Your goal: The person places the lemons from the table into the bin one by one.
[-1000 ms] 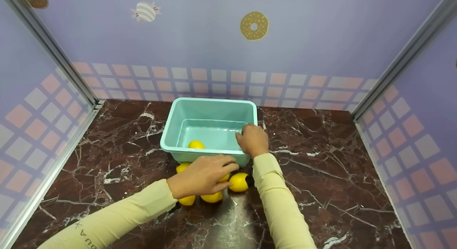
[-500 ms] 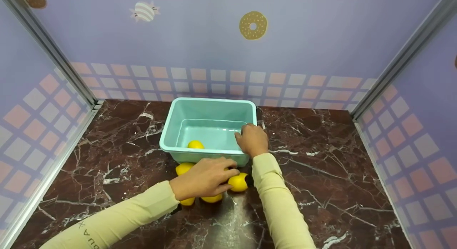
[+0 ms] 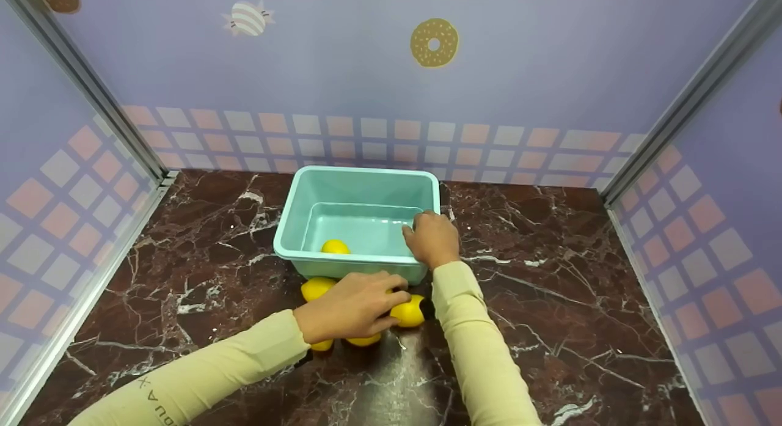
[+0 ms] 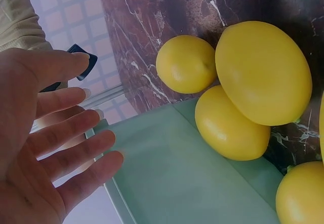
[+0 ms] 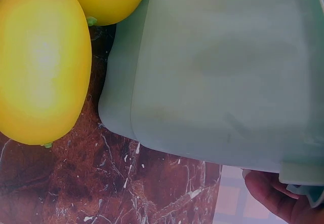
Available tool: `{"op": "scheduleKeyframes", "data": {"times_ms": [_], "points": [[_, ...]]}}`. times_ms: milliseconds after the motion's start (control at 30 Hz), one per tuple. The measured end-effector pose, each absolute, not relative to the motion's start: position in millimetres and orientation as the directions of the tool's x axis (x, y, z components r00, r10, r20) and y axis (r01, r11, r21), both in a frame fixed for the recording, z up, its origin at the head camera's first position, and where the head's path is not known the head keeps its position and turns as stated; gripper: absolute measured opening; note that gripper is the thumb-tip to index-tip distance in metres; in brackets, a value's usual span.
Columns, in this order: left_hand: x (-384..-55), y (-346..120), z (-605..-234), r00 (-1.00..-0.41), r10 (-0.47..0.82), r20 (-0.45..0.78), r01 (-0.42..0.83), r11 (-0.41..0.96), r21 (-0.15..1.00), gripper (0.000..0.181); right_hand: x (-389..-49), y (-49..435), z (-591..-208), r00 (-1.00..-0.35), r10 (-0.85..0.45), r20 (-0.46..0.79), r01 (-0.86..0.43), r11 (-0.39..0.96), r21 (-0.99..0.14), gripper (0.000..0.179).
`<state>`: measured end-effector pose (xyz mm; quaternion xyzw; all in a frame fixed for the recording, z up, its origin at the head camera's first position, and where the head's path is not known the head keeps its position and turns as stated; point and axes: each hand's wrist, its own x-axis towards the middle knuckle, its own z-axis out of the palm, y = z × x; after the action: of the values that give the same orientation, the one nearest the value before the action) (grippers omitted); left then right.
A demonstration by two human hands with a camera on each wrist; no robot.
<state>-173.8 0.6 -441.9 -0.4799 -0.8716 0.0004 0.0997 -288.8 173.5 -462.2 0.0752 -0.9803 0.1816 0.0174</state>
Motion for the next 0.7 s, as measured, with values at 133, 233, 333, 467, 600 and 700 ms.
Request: {"op": "scheduleKeyframes", "data": {"times_ms": [133, 233, 333, 467, 600, 700], "points": [[-174, 2, -443, -0.521, 0.838, 0.161, 0.836, 0.539, -0.104, 0.028, -290, 173, -463, -0.989, -0.138, 0.055, -0.149, 0.923, -0.355, 0.041], [-175, 3, -444, -0.52, 0.84, 0.157, 0.834, 0.539, -0.121, 0.029, -289, 174, -463, -0.988, -0.144, 0.059, -0.155, 0.921, -0.356, 0.04], [-174, 4, -445, -0.519, 0.84, 0.158, 0.831, 0.539, -0.133, 0.028, -288, 173, -462, -0.987, -0.149, 0.064, -0.162, 0.921, -0.353, 0.038], [-174, 6, -446, -0.518, 0.84, 0.16, 0.831, 0.539, -0.136, 0.027, -288, 174, -462, -0.986, -0.156, 0.065, -0.169, 0.921, -0.351, 0.038], [-174, 7, -450, -0.517, 0.839, 0.169, 0.831, 0.539, -0.135, 0.026, -288, 174, -462, -0.986, -0.155, 0.066, -0.168, 0.921, -0.351, 0.038], [-174, 8, -453, -0.516, 0.84, 0.17, 0.832, 0.538, -0.133, 0.025, -288, 174, -462, -0.986, -0.154, 0.064, -0.166, 0.921, -0.353, 0.038]]}}
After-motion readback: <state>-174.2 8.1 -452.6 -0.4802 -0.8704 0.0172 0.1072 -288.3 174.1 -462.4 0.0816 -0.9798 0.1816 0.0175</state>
